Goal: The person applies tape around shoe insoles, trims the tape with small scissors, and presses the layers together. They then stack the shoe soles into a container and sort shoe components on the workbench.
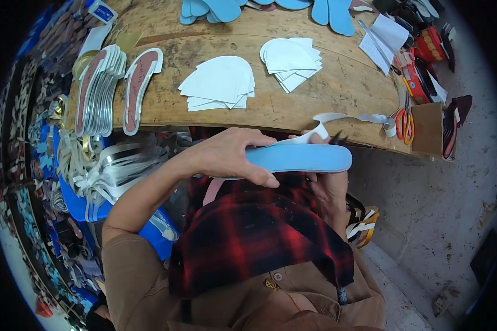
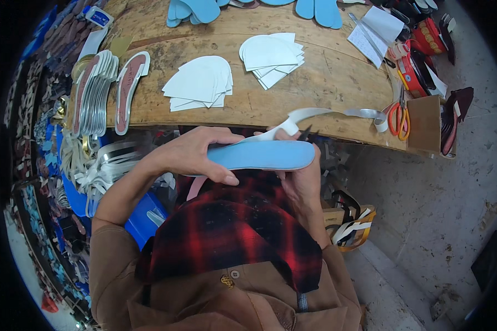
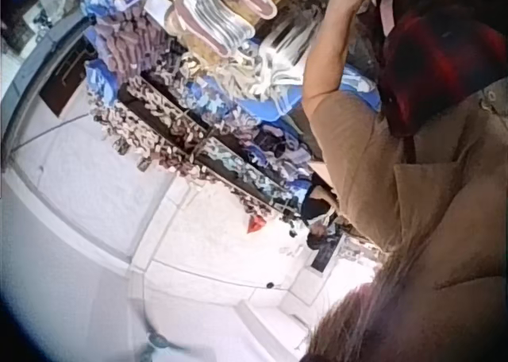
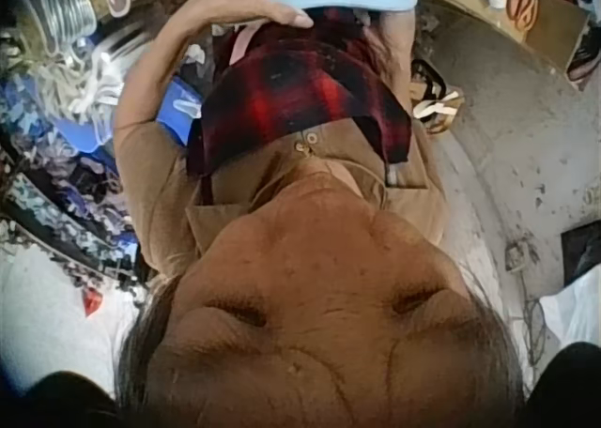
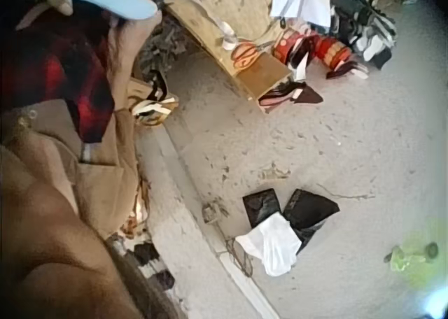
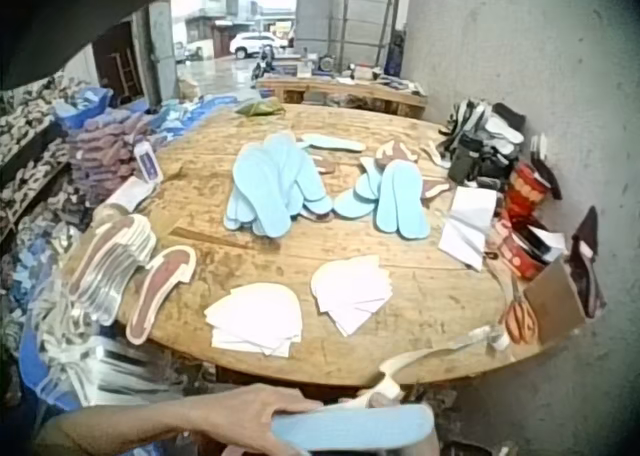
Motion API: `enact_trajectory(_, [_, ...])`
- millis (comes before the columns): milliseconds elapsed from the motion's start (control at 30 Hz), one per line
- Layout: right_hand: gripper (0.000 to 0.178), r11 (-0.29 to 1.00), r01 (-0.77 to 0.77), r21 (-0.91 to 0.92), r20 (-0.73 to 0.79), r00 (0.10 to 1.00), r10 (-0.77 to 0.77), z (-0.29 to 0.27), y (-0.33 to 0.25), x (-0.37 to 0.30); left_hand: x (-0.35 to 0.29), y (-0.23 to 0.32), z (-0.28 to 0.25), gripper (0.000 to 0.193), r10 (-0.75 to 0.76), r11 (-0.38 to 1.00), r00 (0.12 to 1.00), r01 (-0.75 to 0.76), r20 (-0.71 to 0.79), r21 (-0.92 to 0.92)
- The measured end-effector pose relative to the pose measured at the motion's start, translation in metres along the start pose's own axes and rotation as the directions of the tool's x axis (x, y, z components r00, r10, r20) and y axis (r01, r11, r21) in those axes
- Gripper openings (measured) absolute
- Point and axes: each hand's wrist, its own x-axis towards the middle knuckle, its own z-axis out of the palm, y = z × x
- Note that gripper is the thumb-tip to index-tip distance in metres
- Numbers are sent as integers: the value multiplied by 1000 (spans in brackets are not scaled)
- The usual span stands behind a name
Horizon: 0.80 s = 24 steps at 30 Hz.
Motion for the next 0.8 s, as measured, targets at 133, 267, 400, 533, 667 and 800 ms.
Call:
enact_trajectory(133, [55,993,87,78,53,994,-91,17,-13,-16,9,-32,21,75,110,956,987,-137,-116,-260])
enact_trajectory(267, [55,943,118,-310,-56,988,-142,7,7,6,32,-28,38,64,-20,913,998,-8,-65,-409])
enact_trajectory(400, [56,984,148,101,-27,989,-146,27,-6,18,33,-20,42,60,65,821,975,-173,-212,-545])
enact_trajectory(533, [42,968,52,-246,-8,998,-55,-16,-10,46,32,-38,54,74,163,861,954,-263,-253,-435])
enact_trajectory(667, [32,939,102,-329,-27,993,-118,-11,-25,26,26,-51,55,80,99,905,970,-181,-222,-385])
enact_trajectory(800, [28,965,166,204,-360,929,-84,7,9,33,45,-51,78,70,263,964,798,-191,-543,186])
